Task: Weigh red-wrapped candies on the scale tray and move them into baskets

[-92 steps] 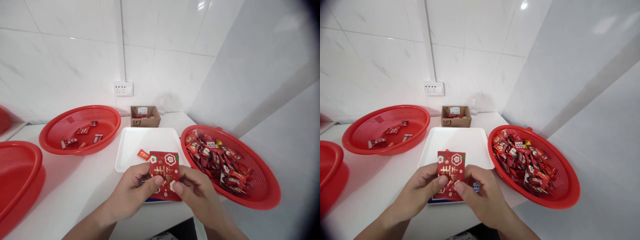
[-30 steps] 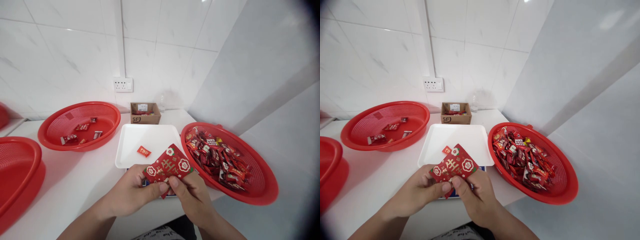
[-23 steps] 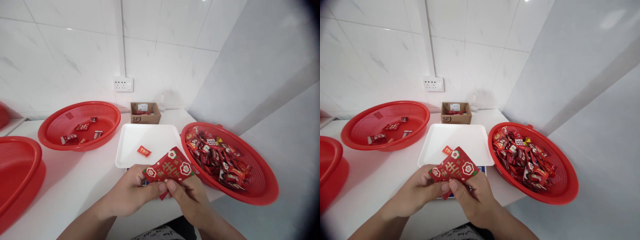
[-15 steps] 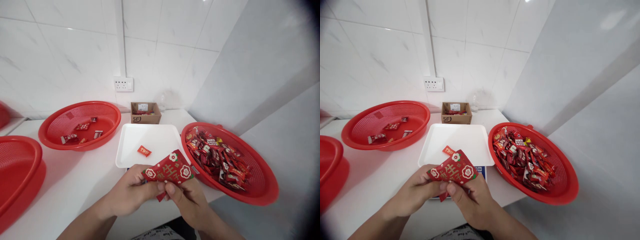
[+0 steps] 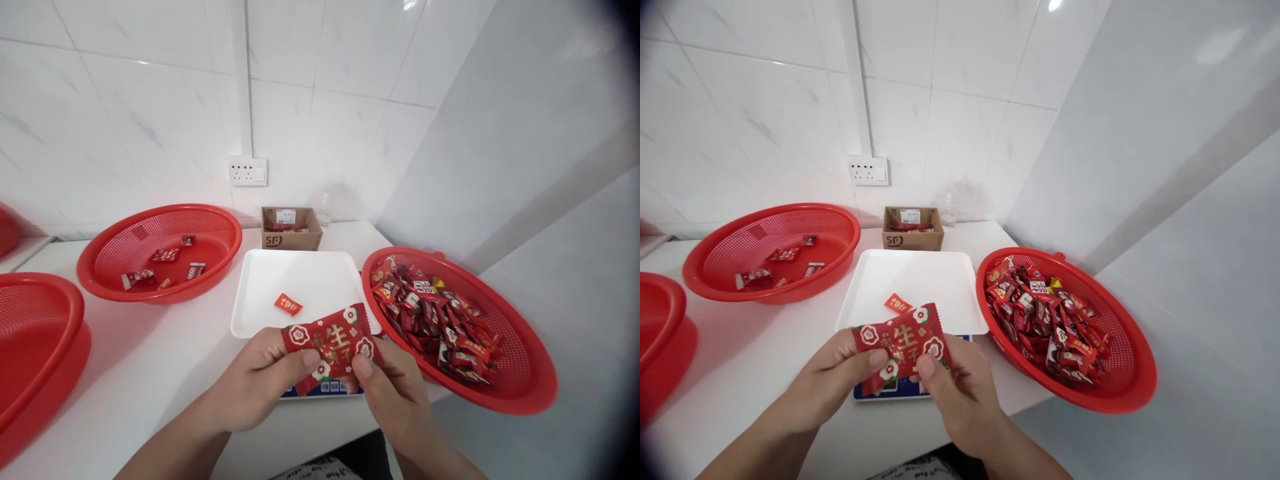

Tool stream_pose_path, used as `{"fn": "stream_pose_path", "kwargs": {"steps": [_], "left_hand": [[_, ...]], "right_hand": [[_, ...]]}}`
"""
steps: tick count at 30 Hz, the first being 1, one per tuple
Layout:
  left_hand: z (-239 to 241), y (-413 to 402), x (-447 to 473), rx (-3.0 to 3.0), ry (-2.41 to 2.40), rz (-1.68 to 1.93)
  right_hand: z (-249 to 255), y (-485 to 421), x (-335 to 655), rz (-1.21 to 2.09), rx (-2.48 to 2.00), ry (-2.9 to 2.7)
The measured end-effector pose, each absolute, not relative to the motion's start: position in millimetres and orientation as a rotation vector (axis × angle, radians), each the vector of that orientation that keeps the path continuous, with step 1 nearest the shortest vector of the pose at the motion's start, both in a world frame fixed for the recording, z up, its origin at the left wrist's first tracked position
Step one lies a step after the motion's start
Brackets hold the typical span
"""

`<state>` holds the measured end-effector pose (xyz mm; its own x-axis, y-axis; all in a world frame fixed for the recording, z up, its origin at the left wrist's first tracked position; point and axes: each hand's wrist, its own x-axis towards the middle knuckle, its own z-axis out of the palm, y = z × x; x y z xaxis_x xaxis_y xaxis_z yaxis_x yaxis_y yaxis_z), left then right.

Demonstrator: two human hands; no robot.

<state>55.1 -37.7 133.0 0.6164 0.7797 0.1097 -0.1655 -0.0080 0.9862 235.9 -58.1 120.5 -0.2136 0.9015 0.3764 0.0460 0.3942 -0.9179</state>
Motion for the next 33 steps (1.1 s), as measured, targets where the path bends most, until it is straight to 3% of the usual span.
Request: {"fn": "stream_pose_path", "kwargs": {"steps": [17, 33], "left_hand": [[139, -41, 57, 1.554, 0.796, 0.893], [141, -39, 63, 1.673, 0.886, 0.925]], "right_hand": [[130, -55, 235, 1.035, -0.933, -1.574], [133, -52, 238, 0.651, -1.056, -1.789]]}}
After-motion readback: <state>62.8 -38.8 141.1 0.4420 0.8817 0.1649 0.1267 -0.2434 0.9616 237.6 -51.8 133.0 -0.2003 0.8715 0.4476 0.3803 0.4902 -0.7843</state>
